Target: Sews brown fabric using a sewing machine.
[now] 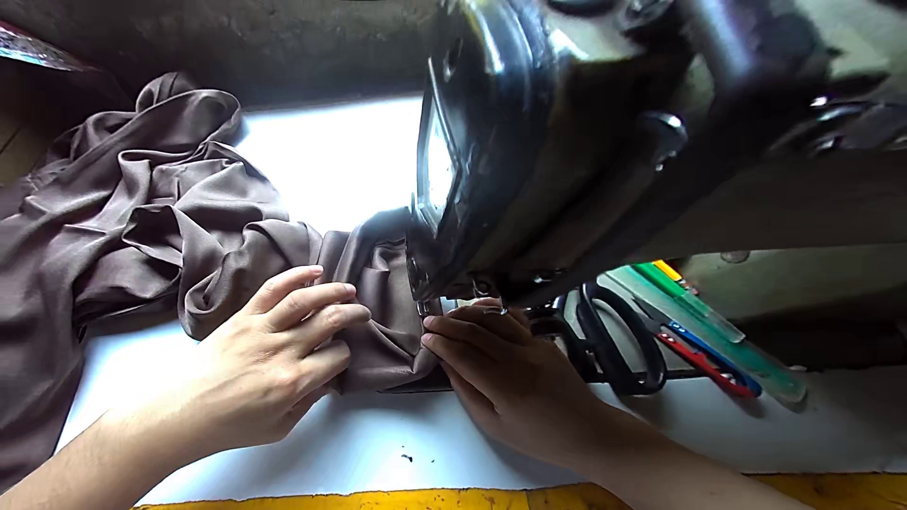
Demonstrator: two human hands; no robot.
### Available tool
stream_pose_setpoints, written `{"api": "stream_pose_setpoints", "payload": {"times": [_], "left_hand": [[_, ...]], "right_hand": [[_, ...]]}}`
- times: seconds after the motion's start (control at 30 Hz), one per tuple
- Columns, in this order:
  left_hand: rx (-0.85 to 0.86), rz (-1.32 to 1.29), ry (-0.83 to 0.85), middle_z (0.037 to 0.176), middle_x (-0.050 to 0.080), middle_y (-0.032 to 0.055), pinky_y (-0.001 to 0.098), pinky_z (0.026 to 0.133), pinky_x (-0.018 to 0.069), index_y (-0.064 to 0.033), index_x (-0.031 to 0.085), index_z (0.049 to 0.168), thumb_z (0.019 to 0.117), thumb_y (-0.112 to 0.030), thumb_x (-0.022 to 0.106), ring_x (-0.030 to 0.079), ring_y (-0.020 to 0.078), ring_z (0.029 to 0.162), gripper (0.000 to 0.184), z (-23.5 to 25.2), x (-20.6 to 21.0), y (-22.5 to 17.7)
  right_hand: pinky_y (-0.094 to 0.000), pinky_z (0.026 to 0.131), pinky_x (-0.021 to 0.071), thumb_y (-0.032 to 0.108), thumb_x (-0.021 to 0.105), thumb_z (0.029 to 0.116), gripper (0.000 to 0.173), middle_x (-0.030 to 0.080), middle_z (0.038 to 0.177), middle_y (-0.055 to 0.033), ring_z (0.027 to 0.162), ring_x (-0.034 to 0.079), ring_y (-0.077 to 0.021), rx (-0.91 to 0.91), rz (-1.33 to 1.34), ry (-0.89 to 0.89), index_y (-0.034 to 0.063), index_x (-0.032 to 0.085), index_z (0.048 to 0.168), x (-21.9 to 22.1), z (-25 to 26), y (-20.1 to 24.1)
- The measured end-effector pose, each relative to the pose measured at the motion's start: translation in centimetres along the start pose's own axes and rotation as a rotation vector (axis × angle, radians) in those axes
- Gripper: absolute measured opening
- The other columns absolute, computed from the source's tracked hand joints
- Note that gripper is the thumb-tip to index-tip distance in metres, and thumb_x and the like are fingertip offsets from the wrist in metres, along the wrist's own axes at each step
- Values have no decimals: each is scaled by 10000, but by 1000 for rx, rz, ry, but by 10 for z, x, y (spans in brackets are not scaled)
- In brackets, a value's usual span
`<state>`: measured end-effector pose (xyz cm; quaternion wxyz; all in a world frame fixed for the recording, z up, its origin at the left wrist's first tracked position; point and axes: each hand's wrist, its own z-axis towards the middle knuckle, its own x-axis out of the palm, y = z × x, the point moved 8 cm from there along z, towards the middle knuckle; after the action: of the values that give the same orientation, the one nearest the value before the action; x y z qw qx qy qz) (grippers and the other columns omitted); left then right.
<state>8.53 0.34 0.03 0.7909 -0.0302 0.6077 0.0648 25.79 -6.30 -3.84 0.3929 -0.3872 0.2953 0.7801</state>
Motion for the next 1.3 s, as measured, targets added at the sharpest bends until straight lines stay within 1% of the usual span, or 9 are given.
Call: {"api": "stream_pose_setpoints", "payload": {"times": [0.1, 0.2, 0.3, 0.47, 0.77, 0.97, 1.13, 1.23, 1.3], "left_hand": [[-17, -112, -87, 1133, 728, 12, 594, 1233, 262, -162, 702, 871, 999, -304, 569, 553, 267, 1344, 232, 1, -17, -4], [-89, -198, -151, 1393, 618, 2, 553, 1222, 307, -266, 686, 1258, 1031, -397, 555, 479, 242, 1417, 292, -5, -21, -11], [-314, -306, -270, 1414, 593, -24, 419, 1119, 447, -287, 619, 1370, 997, -378, 627, 528, 178, 1338, 385, -25, -22, -7], [-714, -286, -357, 1093, 685, 11, 294, 747, 550, -188, 710, 1276, 976, -421, 651, 636, 106, 921, 385, -44, 9, -16], [-764, -75, -431, 878, 706, -29, 265, 661, 486, -193, 782, 939, 985, -276, 652, 631, 113, 795, 161, -36, 35, -58], [-841, -194, -508, 866, 695, -20, 226, 629, 488, -140, 730, 945, 1013, -301, 628, 621, 65, 744, 202, -47, 30, -61], [-921, -62, -452, 901, 676, -3, 252, 576, 475, -155, 753, 1208, 967, -434, 656, 606, 102, 720, 381, -34, 29, -55], [-883, -14, -449, 839, 682, -5, 250, 562, 488, -153, 805, 997, 966, -269, 655, 632, 112, 712, 192, -29, 33, -57], [-843, -46, -515, 827, 694, 0, 234, 561, 481, -146, 802, 926, 944, -173, 667, 638, 101, 714, 140, -33, 29, -61]], "right_hand": [[-431, 1087, 436, 184, 533, 994, 302, 713, 1234, -46, 1193, 629, -216, 3, -9, -12, 117, 730, 1214, -6, -1, 2], [-427, 1012, 450, 200, 529, 1020, 287, 721, 1129, -35, 1070, 643, -201, 80, -125, -67, 129, 713, 1229, -38, -11, 1], [-464, 842, 525, 219, 565, 1029, 227, 725, 963, -107, 909, 681, -267, 388, -257, -110, 82, 734, 1092, -85, -45, -26], [-664, 916, 482, 264, 598, 1020, 403, 635, 1183, -346, 1087, 609, -533, 925, -244, 69, -52, 678, 1256, -108, -122, -85], [-547, 983, 466, 175, 555, 1039, 287, 649, 1096, -307, 1104, 610, -451, 909, -376, -37, -66, 710, 1041, -102, -137, -99], [-566, 1032, 435, 168, 525, 1057, 297, 634, 1173, -322, 1169, 588, -471, 828, -418, -9, -93, 660, 1008, -102, -138, -108], [-538, 1020, 455, 196, 571, 1037, 321, 646, 1150, -324, 1134, 606, -450, 868, -352, -12, -100, 673, 1105, -103, -137, -105], [-525, 984, 468, 164, 565, 1024, 391, 625, 1153, -335, 1076, 604, -438, 902, -311, -6, -110, 598, 1301, -104, -133, -105], [-490, 992, 490, 111, 550, 1025, 310, 653, 1141, -326, 1092, 633, -421, 879, -344, -36, -106, 665, 1214, -109, -130, -100]]}}
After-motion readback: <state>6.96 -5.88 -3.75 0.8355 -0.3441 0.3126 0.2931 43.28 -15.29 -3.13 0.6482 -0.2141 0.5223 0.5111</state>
